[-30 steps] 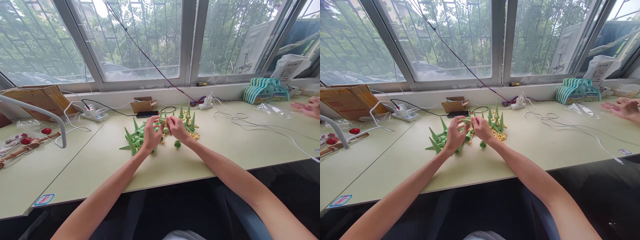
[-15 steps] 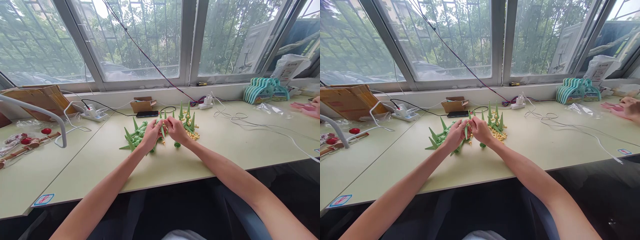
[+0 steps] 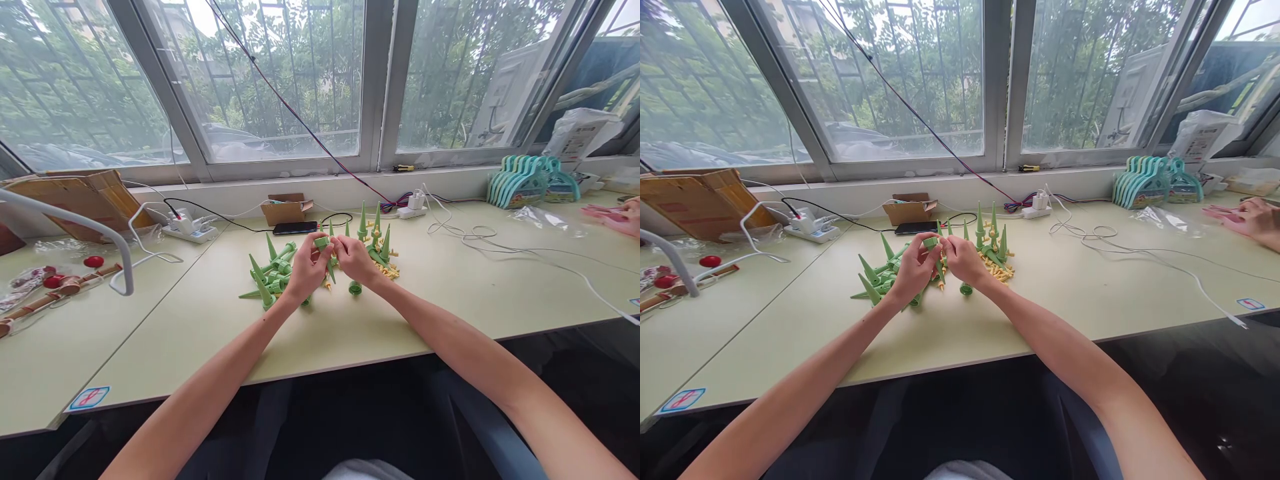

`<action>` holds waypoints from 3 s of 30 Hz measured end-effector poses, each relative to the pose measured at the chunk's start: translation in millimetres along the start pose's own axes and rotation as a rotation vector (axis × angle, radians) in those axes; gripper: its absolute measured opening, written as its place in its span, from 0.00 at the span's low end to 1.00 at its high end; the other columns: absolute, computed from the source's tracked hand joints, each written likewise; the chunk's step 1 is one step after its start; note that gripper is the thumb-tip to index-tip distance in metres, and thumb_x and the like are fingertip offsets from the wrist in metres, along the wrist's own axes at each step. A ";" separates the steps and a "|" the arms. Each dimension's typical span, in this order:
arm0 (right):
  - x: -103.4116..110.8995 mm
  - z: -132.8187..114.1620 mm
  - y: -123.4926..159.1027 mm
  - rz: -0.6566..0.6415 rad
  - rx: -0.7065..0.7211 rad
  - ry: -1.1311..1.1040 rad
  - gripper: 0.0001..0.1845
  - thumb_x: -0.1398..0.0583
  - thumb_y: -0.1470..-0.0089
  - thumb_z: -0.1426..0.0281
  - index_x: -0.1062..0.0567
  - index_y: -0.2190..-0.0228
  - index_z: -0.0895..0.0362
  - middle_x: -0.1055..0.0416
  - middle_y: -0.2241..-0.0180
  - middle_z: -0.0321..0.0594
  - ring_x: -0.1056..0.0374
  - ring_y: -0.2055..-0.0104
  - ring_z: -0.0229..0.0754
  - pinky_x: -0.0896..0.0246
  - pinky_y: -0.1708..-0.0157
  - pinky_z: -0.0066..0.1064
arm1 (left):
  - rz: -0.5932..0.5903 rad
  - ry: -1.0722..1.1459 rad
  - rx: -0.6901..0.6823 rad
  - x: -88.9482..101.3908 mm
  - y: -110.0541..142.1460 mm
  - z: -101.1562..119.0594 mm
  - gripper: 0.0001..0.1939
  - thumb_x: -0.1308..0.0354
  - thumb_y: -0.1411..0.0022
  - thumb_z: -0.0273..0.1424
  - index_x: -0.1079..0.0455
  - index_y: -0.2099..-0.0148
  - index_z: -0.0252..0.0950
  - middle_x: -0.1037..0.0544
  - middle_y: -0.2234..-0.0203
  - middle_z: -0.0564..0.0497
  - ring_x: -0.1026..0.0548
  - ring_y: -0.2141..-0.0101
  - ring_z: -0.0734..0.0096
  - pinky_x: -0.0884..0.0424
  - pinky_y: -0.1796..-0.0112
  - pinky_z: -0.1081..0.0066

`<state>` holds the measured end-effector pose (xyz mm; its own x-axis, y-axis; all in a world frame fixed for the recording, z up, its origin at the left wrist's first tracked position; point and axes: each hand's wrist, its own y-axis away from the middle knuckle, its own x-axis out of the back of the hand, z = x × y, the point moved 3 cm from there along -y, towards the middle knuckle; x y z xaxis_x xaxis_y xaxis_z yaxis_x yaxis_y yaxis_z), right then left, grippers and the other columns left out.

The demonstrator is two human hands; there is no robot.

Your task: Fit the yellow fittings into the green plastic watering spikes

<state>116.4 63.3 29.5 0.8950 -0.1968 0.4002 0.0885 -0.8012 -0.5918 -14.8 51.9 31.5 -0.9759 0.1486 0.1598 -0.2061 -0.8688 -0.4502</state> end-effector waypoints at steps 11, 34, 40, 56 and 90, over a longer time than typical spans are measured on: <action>-5.4 -0.9 2.4 -0.006 -0.057 -0.075 0.23 0.51 0.37 0.56 0.44 0.79 0.54 0.45 0.83 0.32 0.49 0.78 0.35 0.55 0.76 0.29 | 0.056 -0.061 0.000 1.9 0.7 3.5 0.19 0.41 0.39 0.45 0.35 0.52 0.38 0.29 0.74 0.55 0.35 0.82 0.81 0.38 0.83 0.80; -1.1 5.7 0.2 0.041 0.019 0.090 0.22 0.51 0.35 0.58 0.43 0.79 0.54 0.43 0.83 0.31 0.49 0.79 0.35 0.55 0.75 0.29 | 0.069 0.020 0.134 6.8 -4.2 -3.2 0.19 0.35 0.44 0.43 0.29 0.55 0.37 0.32 0.77 0.56 0.29 0.83 0.78 0.31 0.79 0.75; -1.8 1.1 2.1 0.018 0.024 0.059 0.21 0.50 0.36 0.58 0.43 0.79 0.54 0.42 0.83 0.31 0.49 0.79 0.34 0.53 0.74 0.29 | 0.059 0.162 0.171 7.2 -6.6 -9.2 0.22 0.35 0.44 0.44 0.28 0.52 0.36 0.32 0.77 0.56 0.32 0.82 0.79 0.29 0.78 0.73; 2.8 3.4 0.6 0.165 0.017 0.067 0.28 0.55 0.34 0.51 0.43 0.81 0.54 0.45 0.84 0.32 0.50 0.80 0.35 0.56 0.76 0.30 | -0.134 0.182 0.307 -0.1 0.3 -4.9 0.21 0.39 0.41 0.50 0.37 0.56 0.41 0.40 0.84 0.62 0.42 0.85 0.82 0.46 0.84 0.80; 1.9 -9.0 7.6 0.025 0.043 -0.109 0.24 0.52 0.35 0.51 0.43 0.76 0.54 0.40 0.82 0.31 0.36 0.81 0.35 0.49 0.78 0.26 | -0.385 0.458 0.392 -5.5 3.3 3.2 0.18 0.42 0.37 0.47 0.36 0.53 0.41 0.32 0.76 0.56 0.39 0.82 0.82 0.42 0.81 0.79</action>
<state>114.8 51.7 32.1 0.9391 -0.1525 0.3079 0.0817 -0.7713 -0.6312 -9.8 46.6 32.0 -0.7886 0.5880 -0.1801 -0.5853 -0.8075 -0.0736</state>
